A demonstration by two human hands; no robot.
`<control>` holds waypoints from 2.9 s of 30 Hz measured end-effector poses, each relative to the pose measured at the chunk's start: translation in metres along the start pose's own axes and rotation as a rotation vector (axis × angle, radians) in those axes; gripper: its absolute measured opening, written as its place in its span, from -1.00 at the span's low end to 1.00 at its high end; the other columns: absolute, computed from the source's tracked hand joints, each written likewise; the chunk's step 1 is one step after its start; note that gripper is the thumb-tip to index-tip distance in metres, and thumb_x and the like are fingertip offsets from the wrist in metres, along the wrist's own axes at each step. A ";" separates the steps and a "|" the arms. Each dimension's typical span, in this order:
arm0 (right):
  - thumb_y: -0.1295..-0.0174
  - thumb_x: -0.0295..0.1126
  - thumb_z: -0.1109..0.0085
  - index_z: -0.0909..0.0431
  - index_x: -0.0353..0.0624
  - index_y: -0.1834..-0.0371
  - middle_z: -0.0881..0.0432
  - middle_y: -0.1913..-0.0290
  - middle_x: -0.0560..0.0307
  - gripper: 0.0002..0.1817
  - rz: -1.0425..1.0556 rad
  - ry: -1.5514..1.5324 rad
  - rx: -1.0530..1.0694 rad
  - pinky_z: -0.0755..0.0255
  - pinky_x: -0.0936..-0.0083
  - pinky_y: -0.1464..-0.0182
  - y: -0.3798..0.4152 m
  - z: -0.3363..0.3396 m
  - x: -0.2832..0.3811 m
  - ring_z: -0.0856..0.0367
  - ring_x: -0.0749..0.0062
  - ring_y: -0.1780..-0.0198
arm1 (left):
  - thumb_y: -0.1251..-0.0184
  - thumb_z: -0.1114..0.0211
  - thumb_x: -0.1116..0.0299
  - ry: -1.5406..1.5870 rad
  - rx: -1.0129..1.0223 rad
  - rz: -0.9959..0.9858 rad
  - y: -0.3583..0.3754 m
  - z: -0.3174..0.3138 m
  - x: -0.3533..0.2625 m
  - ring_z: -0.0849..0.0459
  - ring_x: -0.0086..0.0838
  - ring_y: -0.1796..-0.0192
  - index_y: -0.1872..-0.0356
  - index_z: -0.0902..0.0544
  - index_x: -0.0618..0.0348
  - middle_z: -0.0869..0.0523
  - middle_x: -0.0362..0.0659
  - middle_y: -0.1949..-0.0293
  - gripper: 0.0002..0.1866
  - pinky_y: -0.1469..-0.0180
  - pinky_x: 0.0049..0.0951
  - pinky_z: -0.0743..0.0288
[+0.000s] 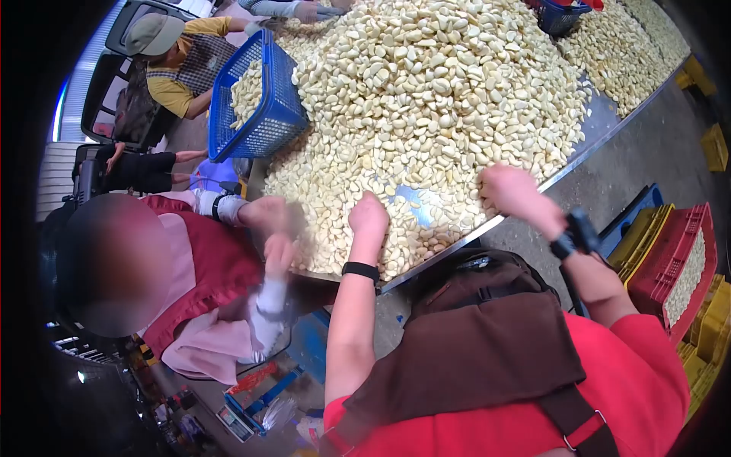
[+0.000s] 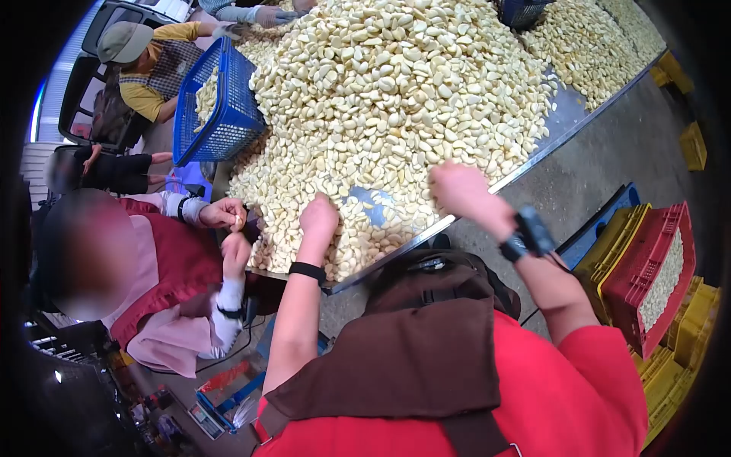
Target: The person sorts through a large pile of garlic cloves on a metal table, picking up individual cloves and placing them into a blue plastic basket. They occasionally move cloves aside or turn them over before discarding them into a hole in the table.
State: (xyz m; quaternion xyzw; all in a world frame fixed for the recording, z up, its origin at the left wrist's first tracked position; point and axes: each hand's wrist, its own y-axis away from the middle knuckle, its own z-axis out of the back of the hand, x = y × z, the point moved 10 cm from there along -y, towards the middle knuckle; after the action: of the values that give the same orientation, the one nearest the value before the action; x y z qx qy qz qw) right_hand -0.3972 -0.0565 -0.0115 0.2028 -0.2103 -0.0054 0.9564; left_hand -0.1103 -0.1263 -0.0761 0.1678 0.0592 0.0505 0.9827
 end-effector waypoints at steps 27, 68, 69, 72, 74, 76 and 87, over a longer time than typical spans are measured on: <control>-0.22 -0.29 -0.09 -0.63 -0.24 0.45 -0.53 0.55 0.00 -0.76 0.383 -0.068 0.073 -0.47 0.38 0.37 -0.074 -0.041 0.159 -0.61 0.19 0.40 | -0.33 -0.20 0.24 1.583 0.481 -0.009 0.160 0.027 0.062 -0.35 -0.75 0.55 0.34 -0.58 0.17 -0.45 -0.41 0.59 -0.79 0.57 -0.72 -0.13; -0.39 0.01 0.19 -0.05 -0.11 -0.34 -0.31 -0.20 -0.15 -0.41 -0.233 -1.901 -0.965 -0.43 -0.01 -0.06 0.004 0.144 -0.234 -0.45 0.17 -0.08 | 0.03 -0.31 0.16 0.202 -0.138 -1.042 0.082 -0.015 -0.182 -0.49 -0.21 -0.04 0.33 -0.71 -0.05 -0.59 -0.12 0.09 -0.77 -0.10 -0.20 -0.30; -0.36 -0.04 0.09 -0.26 -0.13 -0.24 -0.45 -0.10 -0.05 -0.49 -0.163 -1.645 -0.830 -0.48 0.15 0.03 0.004 0.125 -0.208 -0.49 0.33 0.00 | 0.06 -0.35 0.13 0.055 -0.218 -1.020 0.078 -0.017 -0.169 -0.49 -0.22 -0.03 0.33 -0.71 -0.03 -0.58 -0.12 0.08 -0.74 -0.04 -0.21 -0.35; -0.12 -0.13 -0.22 -0.63 -0.16 0.48 -0.61 0.55 0.19 -0.70 -0.214 -0.831 -0.530 -0.46 0.45 0.33 0.005 0.071 -0.117 -0.56 0.43 0.46 | 0.07 -0.36 0.15 0.036 -0.080 -0.680 0.027 -0.003 -0.091 -0.50 -0.16 -0.04 0.29 -0.72 -0.01 -0.57 -0.06 0.09 -0.72 -0.03 -0.14 -0.40; 0.00 -0.11 -0.29 -0.60 -0.14 0.39 -0.62 0.37 -0.03 -0.69 -0.097 -0.311 -0.411 -0.47 0.28 0.21 0.010 0.050 -0.057 -0.61 0.10 0.29 | 0.04 -0.34 0.18 0.033 -0.096 -0.460 0.000 0.013 -0.041 -0.48 -0.11 -0.08 0.23 -0.72 0.01 -0.55 0.00 0.05 -0.70 -0.04 -0.10 -0.41; -0.05 -0.19 -0.25 -0.52 -0.15 0.40 -0.57 0.35 -0.01 -0.74 -0.009 -0.080 -0.481 -0.45 0.23 0.19 0.000 0.023 -0.047 -0.59 0.07 0.27 | -0.04 -0.27 0.25 -0.107 -0.117 -0.355 0.002 0.017 -0.026 -0.39 -0.03 -0.18 0.10 -0.69 0.04 -0.47 0.11 -0.10 -0.66 -0.07 -0.06 -0.40; -0.24 -0.30 -0.12 -0.52 -0.33 0.18 -0.65 0.34 0.08 -0.73 -0.010 -1.552 -0.616 -0.48 0.67 0.36 -0.012 0.109 -0.192 -0.64 0.48 0.33 | -0.09 -0.21 0.23 0.012 0.595 -0.765 0.075 -0.039 -0.107 -0.61 -0.08 0.08 0.36 -0.71 0.10 -0.66 0.05 0.16 -0.78 0.05 -0.18 -0.51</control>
State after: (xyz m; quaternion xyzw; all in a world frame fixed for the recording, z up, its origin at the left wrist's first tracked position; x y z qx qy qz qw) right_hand -0.6158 -0.0912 -0.0026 -0.1280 -0.7976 -0.2051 0.5527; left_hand -0.2268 -0.0562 -0.0766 0.4074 0.1342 -0.3324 0.8400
